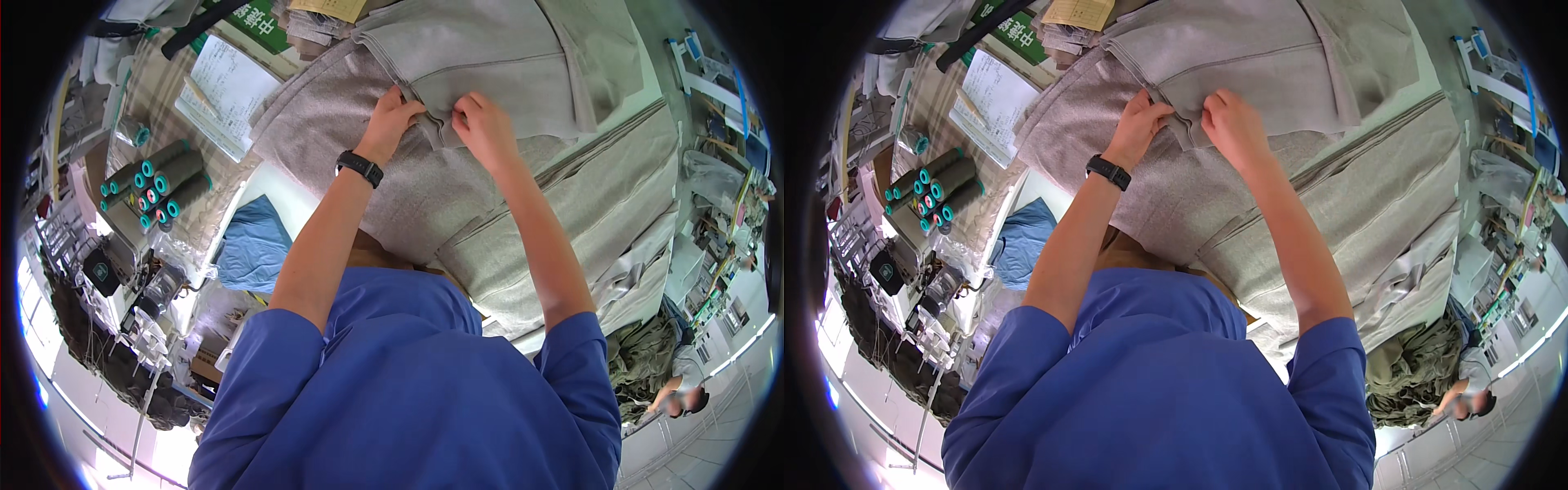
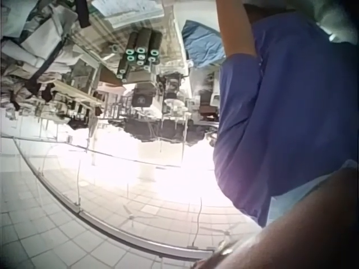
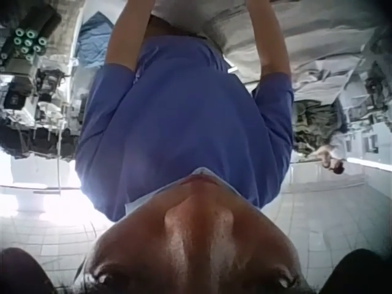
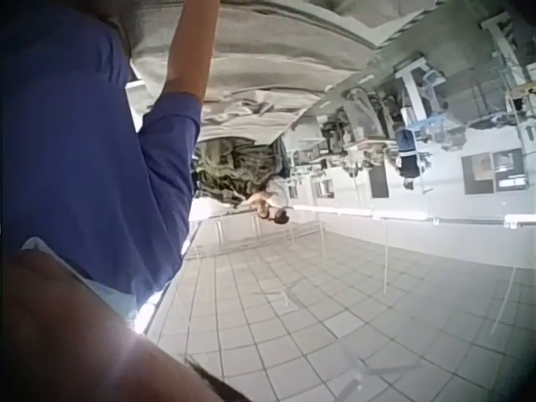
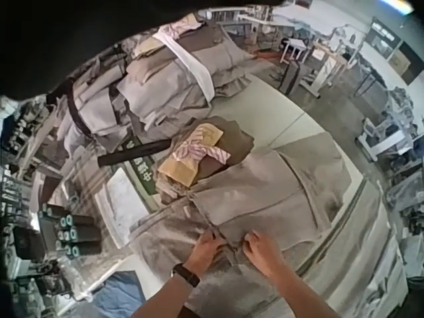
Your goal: Arranging and inspecting fabric pieces on a workstation in a factory setting.
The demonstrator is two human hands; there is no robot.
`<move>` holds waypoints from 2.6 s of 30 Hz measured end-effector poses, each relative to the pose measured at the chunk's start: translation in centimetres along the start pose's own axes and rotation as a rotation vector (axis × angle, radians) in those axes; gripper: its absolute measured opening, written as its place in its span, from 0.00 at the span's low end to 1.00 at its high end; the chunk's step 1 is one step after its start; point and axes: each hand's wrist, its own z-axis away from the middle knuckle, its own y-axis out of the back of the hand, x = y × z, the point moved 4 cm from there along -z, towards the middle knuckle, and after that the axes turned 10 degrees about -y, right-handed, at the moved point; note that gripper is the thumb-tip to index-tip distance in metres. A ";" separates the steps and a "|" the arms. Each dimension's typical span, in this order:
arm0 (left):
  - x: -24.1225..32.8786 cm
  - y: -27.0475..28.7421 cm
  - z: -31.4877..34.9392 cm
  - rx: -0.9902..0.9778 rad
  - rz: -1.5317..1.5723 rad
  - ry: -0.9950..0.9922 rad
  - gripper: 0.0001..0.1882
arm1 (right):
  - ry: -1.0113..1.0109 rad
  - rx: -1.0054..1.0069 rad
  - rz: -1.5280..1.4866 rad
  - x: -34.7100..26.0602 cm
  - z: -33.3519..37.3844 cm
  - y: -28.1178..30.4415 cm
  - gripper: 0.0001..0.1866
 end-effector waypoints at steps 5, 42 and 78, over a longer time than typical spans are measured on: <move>0.1 -0.2 -0.2 -0.014 0.018 -0.045 0.19 | -0.175 -0.203 -0.571 2.7 -0.9 2.0 0.05; -0.4 -0.1 -0.5 -0.029 -0.082 -0.073 0.20 | -0.276 -0.131 -0.607 3.5 -1.1 5.2 0.06; 0.9 -0.6 0.1 -0.099 0.298 -0.018 0.20 | -0.718 0.529 -0.947 7.7 -0.2 12.8 0.04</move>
